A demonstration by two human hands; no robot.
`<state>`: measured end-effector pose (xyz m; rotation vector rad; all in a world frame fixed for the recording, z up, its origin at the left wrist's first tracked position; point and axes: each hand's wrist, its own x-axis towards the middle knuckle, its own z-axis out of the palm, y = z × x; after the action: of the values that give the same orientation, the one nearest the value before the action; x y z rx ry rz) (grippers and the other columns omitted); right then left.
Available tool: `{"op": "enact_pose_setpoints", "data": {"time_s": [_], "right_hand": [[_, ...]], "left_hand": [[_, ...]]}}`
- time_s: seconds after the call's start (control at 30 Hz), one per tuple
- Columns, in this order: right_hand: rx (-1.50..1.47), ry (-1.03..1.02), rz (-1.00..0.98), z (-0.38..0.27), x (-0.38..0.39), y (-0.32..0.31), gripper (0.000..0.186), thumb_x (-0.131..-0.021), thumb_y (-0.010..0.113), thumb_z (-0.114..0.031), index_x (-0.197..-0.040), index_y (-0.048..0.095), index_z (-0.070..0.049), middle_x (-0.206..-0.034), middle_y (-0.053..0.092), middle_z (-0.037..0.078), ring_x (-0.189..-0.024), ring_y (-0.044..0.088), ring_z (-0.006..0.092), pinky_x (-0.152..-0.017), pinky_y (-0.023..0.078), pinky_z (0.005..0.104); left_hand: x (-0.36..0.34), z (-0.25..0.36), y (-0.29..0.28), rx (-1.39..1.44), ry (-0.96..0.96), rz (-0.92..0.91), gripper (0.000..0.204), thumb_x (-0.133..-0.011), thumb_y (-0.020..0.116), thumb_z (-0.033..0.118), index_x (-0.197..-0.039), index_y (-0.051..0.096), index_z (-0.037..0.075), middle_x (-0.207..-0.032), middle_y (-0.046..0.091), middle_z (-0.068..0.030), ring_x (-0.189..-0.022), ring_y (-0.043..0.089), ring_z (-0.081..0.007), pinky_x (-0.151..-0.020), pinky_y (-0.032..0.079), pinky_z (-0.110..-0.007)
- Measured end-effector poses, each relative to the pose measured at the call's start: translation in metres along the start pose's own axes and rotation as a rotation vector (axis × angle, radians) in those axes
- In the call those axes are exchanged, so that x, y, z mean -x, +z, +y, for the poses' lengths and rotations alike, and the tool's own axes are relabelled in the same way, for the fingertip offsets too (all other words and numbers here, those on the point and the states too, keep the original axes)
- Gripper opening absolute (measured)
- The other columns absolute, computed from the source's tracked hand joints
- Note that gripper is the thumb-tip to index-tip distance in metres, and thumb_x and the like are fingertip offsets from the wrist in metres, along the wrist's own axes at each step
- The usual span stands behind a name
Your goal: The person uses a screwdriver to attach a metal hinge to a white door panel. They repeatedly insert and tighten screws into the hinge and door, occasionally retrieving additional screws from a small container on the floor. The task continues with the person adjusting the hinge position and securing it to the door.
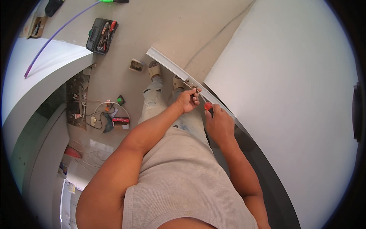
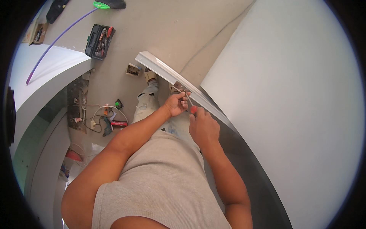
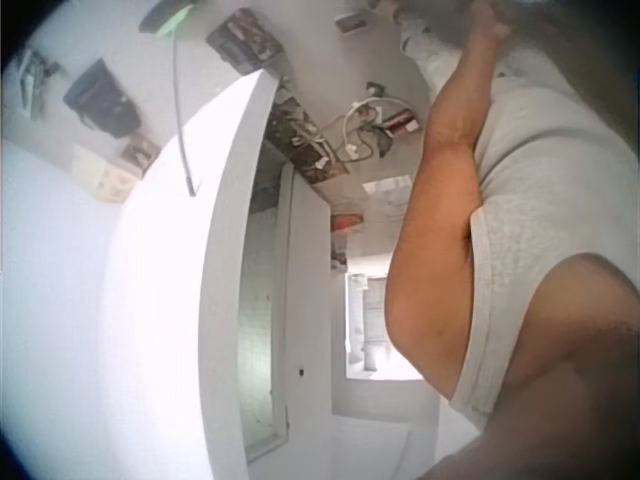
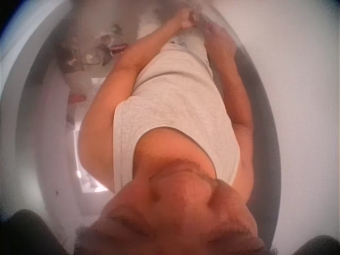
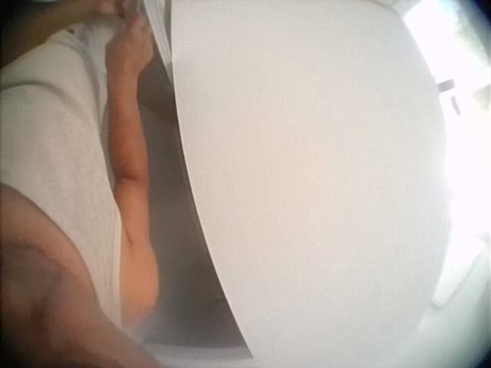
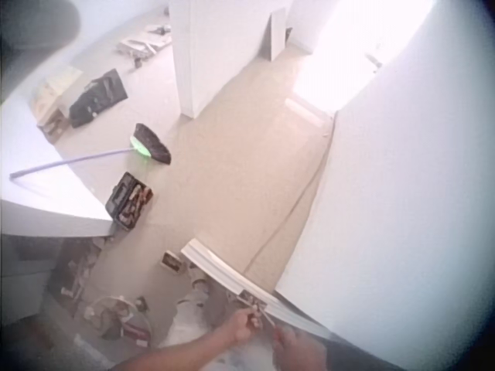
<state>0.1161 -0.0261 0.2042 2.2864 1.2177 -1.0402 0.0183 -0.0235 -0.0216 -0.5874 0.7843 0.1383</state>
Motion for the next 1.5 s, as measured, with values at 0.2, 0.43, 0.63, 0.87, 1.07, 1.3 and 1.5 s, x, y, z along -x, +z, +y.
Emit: {"op": "enact_pose_setpoints", "data": {"time_s": [0.2,0.43,0.63,0.87,1.07,1.3,1.5], "right_hand": [[-0.84,0.532,-0.244,0.012,-0.022,-0.01,0.038,-0.092,0.058,-0.031,-0.108,0.054,0.003,-0.077,0.064,0.022,-0.074,0.064,0.0396,-0.069,0.049,0.0448],[0.044,-0.175,-0.026,0.0,-0.018,-0.017,0.035,-0.087,0.06,-0.025,-0.109,0.049,-0.001,-0.085,0.063,0.021,-0.077,0.064,0.0391,-0.071,0.051,0.0457],[-0.21,0.161,-0.2,-0.003,-0.029,-0.009,0.032,-0.085,0.062,-0.022,-0.108,0.049,-0.003,-0.085,0.061,0.022,-0.072,0.065,0.035,-0.064,0.051,0.0446],[-0.216,0.045,-0.073,0.005,-0.031,-0.018,0.032,-0.082,0.067,-0.018,-0.103,0.051,0.0,-0.08,0.061,0.021,-0.067,0.065,0.0304,-0.062,0.053,0.0404],[0.322,-0.253,-0.051,0.001,-0.014,-0.006,0.032,-0.084,0.065,-0.017,-0.106,0.049,0.0,-0.078,0.06,0.02,-0.066,0.064,0.0281,-0.062,0.053,0.0395],[-0.548,0.265,-0.271,-0.004,-0.013,0.002,0.028,-0.09,0.057,-0.022,-0.107,0.047,-0.002,-0.081,0.06,0.02,-0.071,0.064,0.0285,-0.059,0.051,0.0415],[0.5,-0.282,-0.035,-0.01,0.0,0.002,0.038,-0.089,0.057,-0.021,-0.119,0.048,0.001,-0.077,0.06,0.019,-0.068,0.064,0.0259,-0.067,0.052,0.0451]], "left_hand": [[-0.004,-0.004,0.002,0.086,-0.01,-0.134,0.025,-0.099,0.051,0.022,-0.115,0.056,0.004,-0.071,0.05,0.0027,-0.062,0.046,-0.0096,-0.059,0.041,-0.027],[-0.007,-0.011,0.007,0.052,0.063,-0.122,0.024,-0.1,0.048,0.026,-0.11,0.056,0.005,-0.072,0.049,0.0004,-0.063,0.045,-0.0112,-0.058,0.039,-0.027],[0.004,-0.027,0.033,-0.138,0.22,0.037,0.027,-0.102,0.044,0.032,-0.103,0.053,0.007,-0.073,0.051,-0.0026,-0.057,0.043,-0.0112,-0.052,0.037,-0.028],[-0.012,-0.037,0.057,-0.333,0.309,0.264,0.015,-0.093,0.048,0.021,-0.091,0.047,0.006,-0.064,0.049,-0.0047,-0.045,0.04,-0.013,-0.041,0.035,-0.031],[-0.01,-0.034,0.059,-0.299,0.299,0.309,0.015,-0.092,0.047,0.018,-0.082,0.048,0.007,-0.063,0.05,-0.0035,-0.045,0.042,-0.0134,-0.039,0.032,-0.032],[-0.021,-0.034,0.045,-0.203,0.326,0.217,0.013,-0.094,0.047,0.018,-0.087,0.047,0.006,-0.061,0.048,-0.0025,-0.045,0.044,-0.0128,-0.041,0.033,-0.03],[-0.033,-0.041,0.045,-0.42,0.337,0.315,0.013,-0.094,0.046,0.018,-0.092,0.048,0.005,-0.065,0.05,-0.0032,-0.049,0.045,-0.0124,-0.042,0.034,-0.03]]}}
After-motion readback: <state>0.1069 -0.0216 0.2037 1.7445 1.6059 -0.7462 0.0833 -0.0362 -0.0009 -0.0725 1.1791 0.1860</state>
